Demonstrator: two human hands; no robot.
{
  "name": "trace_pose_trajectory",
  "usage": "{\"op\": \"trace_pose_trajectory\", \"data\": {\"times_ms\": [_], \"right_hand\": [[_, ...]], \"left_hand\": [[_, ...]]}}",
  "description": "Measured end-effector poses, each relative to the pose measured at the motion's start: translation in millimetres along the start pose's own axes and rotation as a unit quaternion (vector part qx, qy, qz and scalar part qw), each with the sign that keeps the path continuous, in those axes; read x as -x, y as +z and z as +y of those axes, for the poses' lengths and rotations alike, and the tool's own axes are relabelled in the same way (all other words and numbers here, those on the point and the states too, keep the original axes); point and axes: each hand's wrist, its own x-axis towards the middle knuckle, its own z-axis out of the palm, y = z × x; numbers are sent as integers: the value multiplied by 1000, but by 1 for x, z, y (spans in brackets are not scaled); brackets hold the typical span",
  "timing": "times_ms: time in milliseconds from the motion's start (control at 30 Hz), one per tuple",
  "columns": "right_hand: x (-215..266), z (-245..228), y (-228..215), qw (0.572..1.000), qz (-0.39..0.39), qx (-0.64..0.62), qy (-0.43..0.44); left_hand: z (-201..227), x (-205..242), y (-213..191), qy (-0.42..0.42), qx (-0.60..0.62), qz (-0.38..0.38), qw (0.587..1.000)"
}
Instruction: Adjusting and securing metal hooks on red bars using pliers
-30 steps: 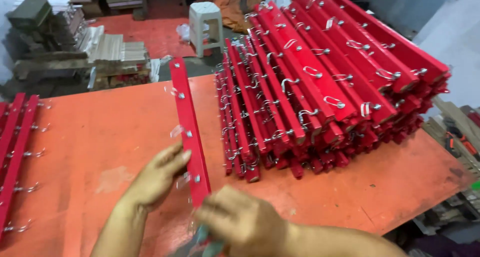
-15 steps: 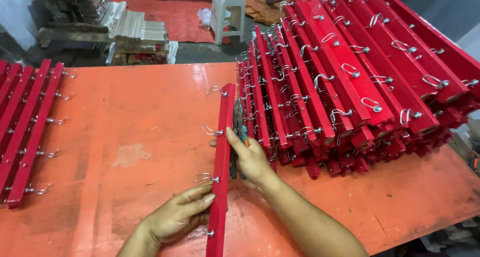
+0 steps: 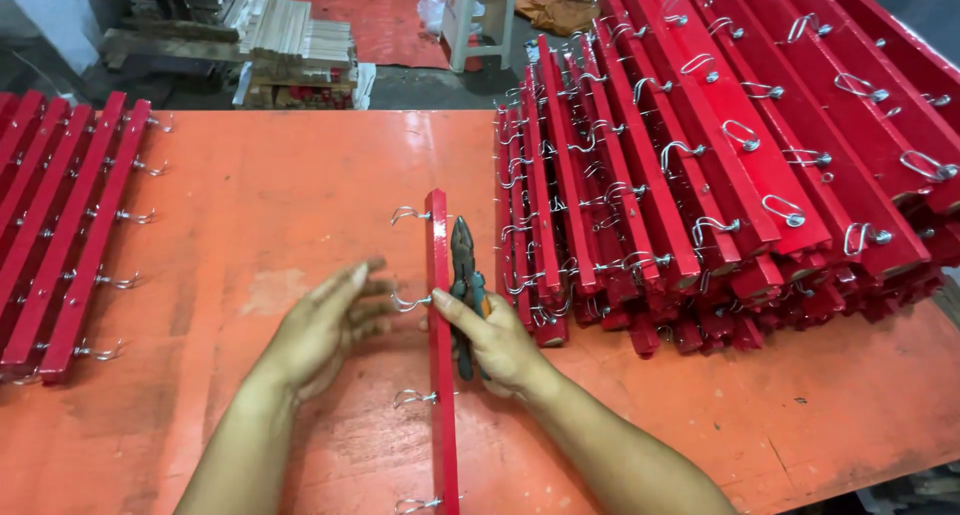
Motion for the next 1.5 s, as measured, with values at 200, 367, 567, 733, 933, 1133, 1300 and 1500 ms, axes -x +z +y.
{"op": "trace_pose_trajectory", "data": {"times_ms": [200, 367, 567, 733, 933, 1133, 1300, 1500], "right_hand": [[9, 8, 13, 999, -46, 8, 11], [15, 24, 6, 996, -80, 31, 38], [18, 32, 1, 991, -119, 49, 45], [11, 40, -5, 984, -157, 72, 29], [8, 43, -9, 981, -172, 86, 35], [3, 32, -12, 971, -214, 95, 43], [-13, -9, -24, 938, -292, 182, 47], [-16, -94, -22, 875, -364, 312, 76]], "left_hand": [[20, -21, 11, -5, 78, -48, 996], [14, -31, 8, -38, 100, -27, 994], [6, -30, -4, -33, 76, -12, 997], [9, -23, -1, -1, 23, 5, 1000], [16, -16, 1, -25, 50, 8, 998], [24, -9, 5, -59, 56, -4, 997], [24, -3, 0, -19, 2, 15, 1000], [11, -4, -27, 31, 20, -3, 999]]}}
